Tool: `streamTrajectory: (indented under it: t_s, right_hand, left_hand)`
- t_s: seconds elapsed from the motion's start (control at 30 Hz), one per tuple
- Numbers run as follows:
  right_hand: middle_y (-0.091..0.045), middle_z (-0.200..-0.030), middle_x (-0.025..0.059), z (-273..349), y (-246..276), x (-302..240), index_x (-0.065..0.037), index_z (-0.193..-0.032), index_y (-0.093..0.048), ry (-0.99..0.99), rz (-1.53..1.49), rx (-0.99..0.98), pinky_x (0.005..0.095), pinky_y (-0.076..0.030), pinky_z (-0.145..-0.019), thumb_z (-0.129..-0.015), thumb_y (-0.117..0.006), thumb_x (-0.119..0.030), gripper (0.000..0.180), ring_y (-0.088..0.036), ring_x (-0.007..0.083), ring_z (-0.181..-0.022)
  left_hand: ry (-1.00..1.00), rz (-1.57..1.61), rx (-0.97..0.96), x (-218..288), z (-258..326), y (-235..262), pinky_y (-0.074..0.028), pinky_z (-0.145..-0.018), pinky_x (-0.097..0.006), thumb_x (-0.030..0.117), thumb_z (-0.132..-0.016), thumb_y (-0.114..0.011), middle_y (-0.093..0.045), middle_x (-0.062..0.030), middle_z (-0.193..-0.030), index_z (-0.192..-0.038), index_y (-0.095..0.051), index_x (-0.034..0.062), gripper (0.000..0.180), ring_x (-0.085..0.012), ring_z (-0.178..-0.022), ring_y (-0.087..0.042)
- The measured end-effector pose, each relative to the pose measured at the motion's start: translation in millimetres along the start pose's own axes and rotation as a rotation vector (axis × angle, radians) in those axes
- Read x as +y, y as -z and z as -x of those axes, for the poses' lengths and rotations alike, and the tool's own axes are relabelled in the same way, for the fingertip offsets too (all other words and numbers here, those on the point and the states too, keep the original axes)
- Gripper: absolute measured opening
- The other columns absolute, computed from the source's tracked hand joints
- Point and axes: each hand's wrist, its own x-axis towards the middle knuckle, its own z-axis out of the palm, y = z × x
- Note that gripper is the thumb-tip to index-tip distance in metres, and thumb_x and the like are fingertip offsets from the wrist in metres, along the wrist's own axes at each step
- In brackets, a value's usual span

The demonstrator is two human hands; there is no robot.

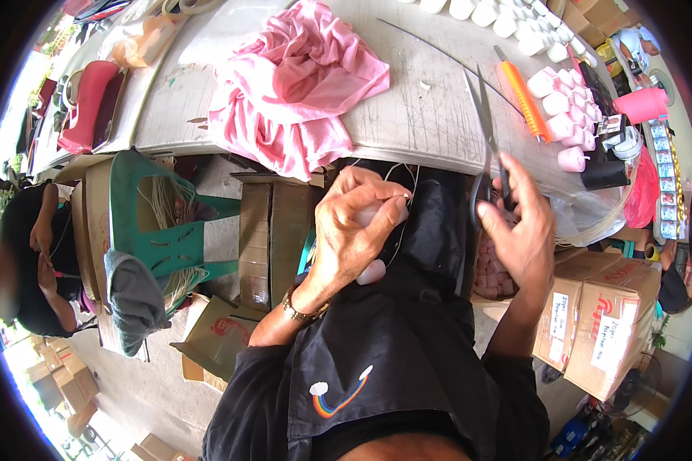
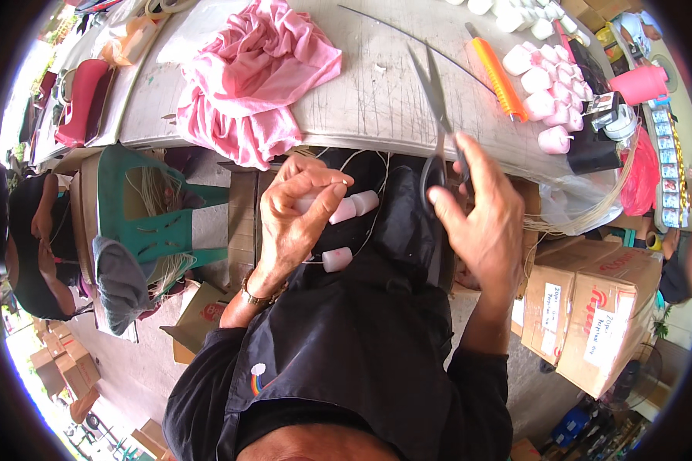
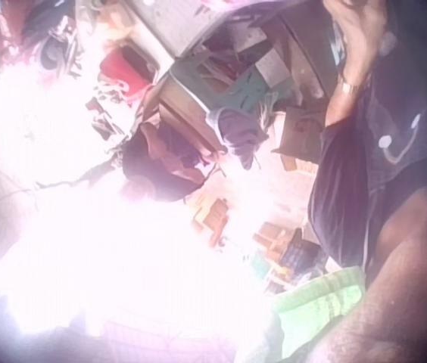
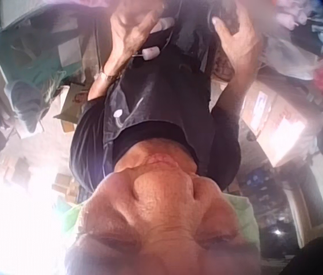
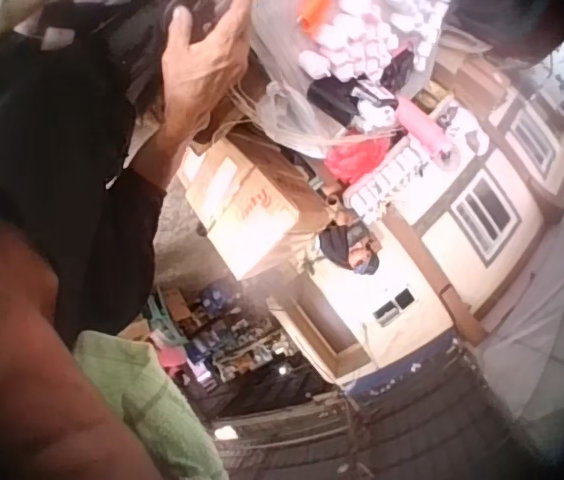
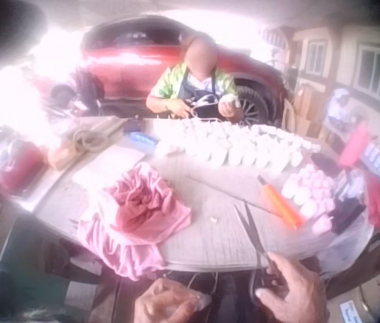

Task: The person repeatedly picks up small white cylindrical objects, inserts a thin wick into the top, and wipes each object with a pink cloth. The person places the finished items on the table. The person also uses scissors to trim the wick.

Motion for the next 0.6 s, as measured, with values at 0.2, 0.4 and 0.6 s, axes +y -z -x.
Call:
streamTrajectory:
  t_s: [0.2, 0.4, 0.6]
  right_hand:
    - [-0.066, -0.115, 0.0173, -62.6, -8.4, 1.3, -0.003, -0.111, -0.066, 0.371, 0.522, 0.233, 0.0442, -0.046, -0.088, -0.084, -0.066, -0.008, 0.028, -0.063, 0.0344, -0.101]
    - [-0.069, -0.103, 0.0125, -14.0, -46.6, -37.2, 0.0, -0.11, -0.067, 0.271, -0.502, -0.074, 0.0331, -0.053, -0.08, -0.087, -0.059, 0.003, 0.024, -0.068, 0.0206, -0.091]
    - [-0.067, -0.085, 0.0061, 15.6, -71.0, -48.9, 0.001, -0.123, -0.056, -0.075, -0.997, -0.279, 0.0216, -0.049, -0.065, -0.09, -0.062, 0.0, 0.033, -0.062, 0.0076, -0.076]
  left_hand:
    - [0.095, 0.046, -0.055, 3.8, 6.2, 2.7, -0.048, -0.071, -0.026, 0.007, -0.086, -0.07, -0.067, -0.0065, -0.089, -0.091, -0.073, 0.0019, 0.007, -0.0113, -0.087, -0.061]
    - [0.035, 0.146, 0.062, -0.3, 6.6, 3.1, -0.047, -0.068, -0.025, 0.011, -0.087, -0.072, -0.062, -0.005, -0.094, -0.096, -0.075, 0.0033, 0.012, -0.0095, -0.081, -0.056]
    - [-0.017, 0.285, 0.129, -16.9, 9.7, 1.1, -0.046, -0.078, -0.03, 0.015, -0.085, -0.074, -0.058, -0.004, -0.095, -0.096, -0.075, 0.0033, 0.016, -0.0117, -0.087, -0.052]
